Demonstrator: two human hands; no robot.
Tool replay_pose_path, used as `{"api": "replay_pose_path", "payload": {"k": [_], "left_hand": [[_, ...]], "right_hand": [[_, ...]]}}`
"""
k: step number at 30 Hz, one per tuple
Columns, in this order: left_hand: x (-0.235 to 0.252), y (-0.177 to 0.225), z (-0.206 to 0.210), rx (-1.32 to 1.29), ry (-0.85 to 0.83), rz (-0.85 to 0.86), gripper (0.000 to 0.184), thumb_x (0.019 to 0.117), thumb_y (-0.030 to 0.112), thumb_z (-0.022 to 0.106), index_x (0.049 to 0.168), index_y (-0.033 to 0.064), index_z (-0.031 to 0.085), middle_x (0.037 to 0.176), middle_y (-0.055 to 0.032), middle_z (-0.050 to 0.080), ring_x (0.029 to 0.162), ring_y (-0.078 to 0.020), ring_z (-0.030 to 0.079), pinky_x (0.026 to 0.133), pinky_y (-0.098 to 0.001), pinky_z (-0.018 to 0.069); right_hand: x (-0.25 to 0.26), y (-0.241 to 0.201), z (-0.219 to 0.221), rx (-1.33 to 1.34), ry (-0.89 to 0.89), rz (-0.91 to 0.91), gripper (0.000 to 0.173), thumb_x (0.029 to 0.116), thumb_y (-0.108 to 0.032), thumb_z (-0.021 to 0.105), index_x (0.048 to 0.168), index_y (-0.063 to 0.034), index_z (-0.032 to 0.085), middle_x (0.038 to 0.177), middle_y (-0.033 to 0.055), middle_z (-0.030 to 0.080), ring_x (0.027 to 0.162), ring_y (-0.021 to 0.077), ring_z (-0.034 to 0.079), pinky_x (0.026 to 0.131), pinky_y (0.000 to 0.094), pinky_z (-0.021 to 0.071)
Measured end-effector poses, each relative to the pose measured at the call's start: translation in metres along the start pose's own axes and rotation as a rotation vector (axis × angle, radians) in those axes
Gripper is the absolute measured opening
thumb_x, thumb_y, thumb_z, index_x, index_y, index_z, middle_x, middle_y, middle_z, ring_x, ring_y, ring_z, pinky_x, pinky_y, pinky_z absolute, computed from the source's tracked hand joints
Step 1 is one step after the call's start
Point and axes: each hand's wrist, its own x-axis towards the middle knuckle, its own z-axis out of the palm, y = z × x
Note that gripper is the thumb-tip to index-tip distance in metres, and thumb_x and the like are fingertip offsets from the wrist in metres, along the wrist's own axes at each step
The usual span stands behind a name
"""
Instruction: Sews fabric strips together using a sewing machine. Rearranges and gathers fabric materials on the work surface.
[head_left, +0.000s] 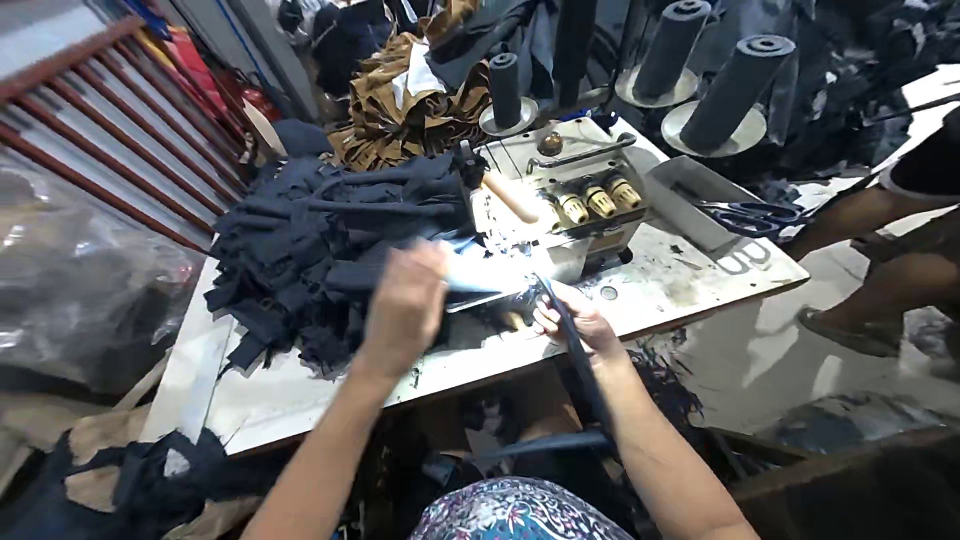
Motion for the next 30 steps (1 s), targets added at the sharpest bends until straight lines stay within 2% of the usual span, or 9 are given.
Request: {"api": "replay_pose_path", "payload": {"k": [2,4,17,22,25,26,27,29,30], "left_hand": [[-0.01,0.02,0.034,-0.123,-0.055,0.137,0.027,0.0994,0.012,0.058,0.119,0.0048,0.074,0.123,-0.0145,0.071,0.121,-0.0324,0.065,0.109,-0.0511,0.0481],[-0.016,0.026,0.044,-0.139,-0.125,0.139,0.03,0.1013,0.019,0.057,0.123,0.0067,0.073,0.127,-0.0117,0.07,0.125,-0.0298,0.064,0.112,-0.0471,0.0462],[0.009,0.039,0.048,-0.111,-0.172,0.08,0.038,0.1004,0.03,0.06,0.122,0.0005,0.07,0.124,-0.0168,0.069,0.121,-0.033,0.065,0.107,-0.0479,0.0496],[0.031,0.011,0.05,-0.178,-0.219,0.232,0.035,0.1062,0.024,0.047,0.127,0.0065,0.07,0.135,-0.0164,0.065,0.135,-0.032,0.055,0.117,-0.0493,0.0398],[0.027,0.027,0.03,-0.308,-0.305,-0.041,0.058,0.1083,0.046,0.036,0.138,0.0047,0.062,0.152,-0.0186,0.052,0.15,-0.0353,0.037,0.123,-0.0612,0.0252],[0.022,0.041,0.019,-0.403,-0.269,-0.138,0.065,0.1045,0.058,0.038,0.132,0.0059,0.067,0.149,-0.0159,0.055,0.148,-0.0316,0.041,0.123,-0.0603,0.0267],[0.015,0.056,0.011,-0.485,-0.199,-0.182,0.062,0.0996,0.062,0.047,0.113,0.007,0.075,0.135,-0.0123,0.064,0.136,-0.0274,0.053,0.116,-0.0566,0.0379],[0.002,0.078,-0.007,-0.654,-0.102,-0.168,0.034,0.0924,0.043,0.069,0.078,0.0121,0.073,0.12,-0.0028,0.069,0.115,-0.0145,0.063,0.096,-0.039,0.0542],[0.0,0.078,-0.019,-0.691,-0.075,-0.14,0.028,0.0914,0.033,0.072,0.072,0.0131,0.069,0.119,-0.0006,0.069,0.114,-0.0109,0.064,0.093,-0.0335,0.0562]], "right_hand": [[-0.003,0.006,-0.012,0.12,0.006,0.012,0.031,0.1053,-0.028,0.044,0.09,-0.0138,0.066,0.063,-0.0061,0.056,0.053,0.0031,0.056,0.059,0.0199,0.0544],[-0.007,0.001,-0.024,0.222,-0.016,0.002,0.029,0.1068,-0.031,0.046,0.098,-0.015,0.068,0.063,-0.0077,0.053,0.052,0.0025,0.053,0.059,0.0197,0.0528],[0.02,-0.009,-0.005,0.405,0.229,-0.134,0.042,0.1116,-0.031,0.032,0.095,-0.011,0.064,0.058,-0.0049,0.051,0.046,0.003,0.05,0.048,0.0161,0.0477],[0.016,-0.007,-0.001,0.126,0.282,-0.114,0.039,0.1119,-0.03,0.032,0.096,-0.0126,0.064,0.059,-0.0049,0.051,0.049,0.0044,0.053,0.053,0.0197,0.0526],[-0.004,-0.005,0.024,-0.253,0.163,-0.078,0.028,0.1043,-0.023,0.038,0.094,-0.0125,0.062,0.062,-0.0032,0.06,0.056,0.0063,0.06,0.06,0.0235,0.0555],[-0.013,-0.005,0.036,-0.312,0.081,-0.073,0.023,0.1014,-0.023,0.047,0.091,-0.0125,0.064,0.066,-0.003,0.065,0.058,0.0058,0.063,0.06,0.0232,0.0563],[-0.024,-0.004,0.046,-0.314,-0.034,-0.068,0.02,0.1011,-0.024,0.054,0.092,-0.0127,0.069,0.072,-0.0036,0.069,0.062,0.0048,0.065,0.062,0.023,0.0573],[-0.039,-0.005,0.059,-0.254,-0.355,-0.079,0.021,0.1029,-0.028,0.058,0.098,-0.0154,0.074,0.081,-0.0061,0.072,0.068,0.002,0.067,0.064,0.0219,0.0575],[-0.041,-0.01,0.062,-0.198,-0.516,-0.105,0.022,0.1041,-0.03,0.057,0.102,-0.0159,0.073,0.084,-0.0062,0.072,0.071,0.0016,0.067,0.065,0.0215,0.0573]]}}
